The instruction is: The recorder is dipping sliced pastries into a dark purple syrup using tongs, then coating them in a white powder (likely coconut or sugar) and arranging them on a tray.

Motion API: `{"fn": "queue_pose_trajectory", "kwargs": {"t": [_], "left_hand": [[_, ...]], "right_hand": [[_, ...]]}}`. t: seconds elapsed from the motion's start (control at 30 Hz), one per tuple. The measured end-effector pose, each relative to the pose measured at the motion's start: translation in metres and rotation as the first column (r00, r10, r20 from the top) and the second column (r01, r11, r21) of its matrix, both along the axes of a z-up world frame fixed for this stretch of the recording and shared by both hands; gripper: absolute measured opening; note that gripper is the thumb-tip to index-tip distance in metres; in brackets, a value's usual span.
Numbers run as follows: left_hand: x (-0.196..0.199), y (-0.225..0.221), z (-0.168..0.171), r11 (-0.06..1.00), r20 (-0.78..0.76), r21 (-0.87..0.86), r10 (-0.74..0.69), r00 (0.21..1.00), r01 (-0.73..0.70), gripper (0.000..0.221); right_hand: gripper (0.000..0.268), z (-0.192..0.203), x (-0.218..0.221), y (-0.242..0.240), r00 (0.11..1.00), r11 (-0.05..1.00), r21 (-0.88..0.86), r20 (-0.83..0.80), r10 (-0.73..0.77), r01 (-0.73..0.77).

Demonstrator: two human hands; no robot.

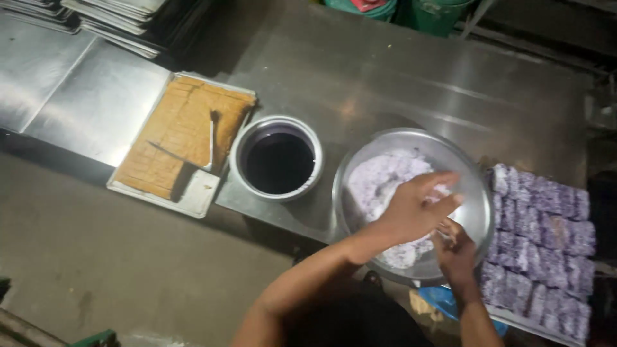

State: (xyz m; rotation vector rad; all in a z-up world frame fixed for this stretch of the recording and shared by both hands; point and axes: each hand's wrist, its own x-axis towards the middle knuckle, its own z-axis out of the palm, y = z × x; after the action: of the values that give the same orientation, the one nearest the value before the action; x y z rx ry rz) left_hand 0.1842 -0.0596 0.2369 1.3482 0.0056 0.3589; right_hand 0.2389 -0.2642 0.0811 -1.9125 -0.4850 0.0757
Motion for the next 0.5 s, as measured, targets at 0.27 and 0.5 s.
{"fn": "queue_pose_trajectory", "kwargs": {"t": [0.27, 0.5], "left_hand": [[-0.129, 0.107, -0.062, 0.983, -0.195, 0.171, 0.099, 0.976, -0.065, 0.031], [-0.232, 0.178, -0.14, 0.817, -0.503, 0.011, 0.503, 0.703, -0.577, 0.03]], "right_hand": [[0.033, 0.061, -0.022, 0.08, 0.988, 0.998, 0.046, -0.147, -0.046, 0.053], [0.033, 0.106, -0.049, 0.177, 0.973, 0.984, -0.008, -0.15, 0.173, -0.176]]}}
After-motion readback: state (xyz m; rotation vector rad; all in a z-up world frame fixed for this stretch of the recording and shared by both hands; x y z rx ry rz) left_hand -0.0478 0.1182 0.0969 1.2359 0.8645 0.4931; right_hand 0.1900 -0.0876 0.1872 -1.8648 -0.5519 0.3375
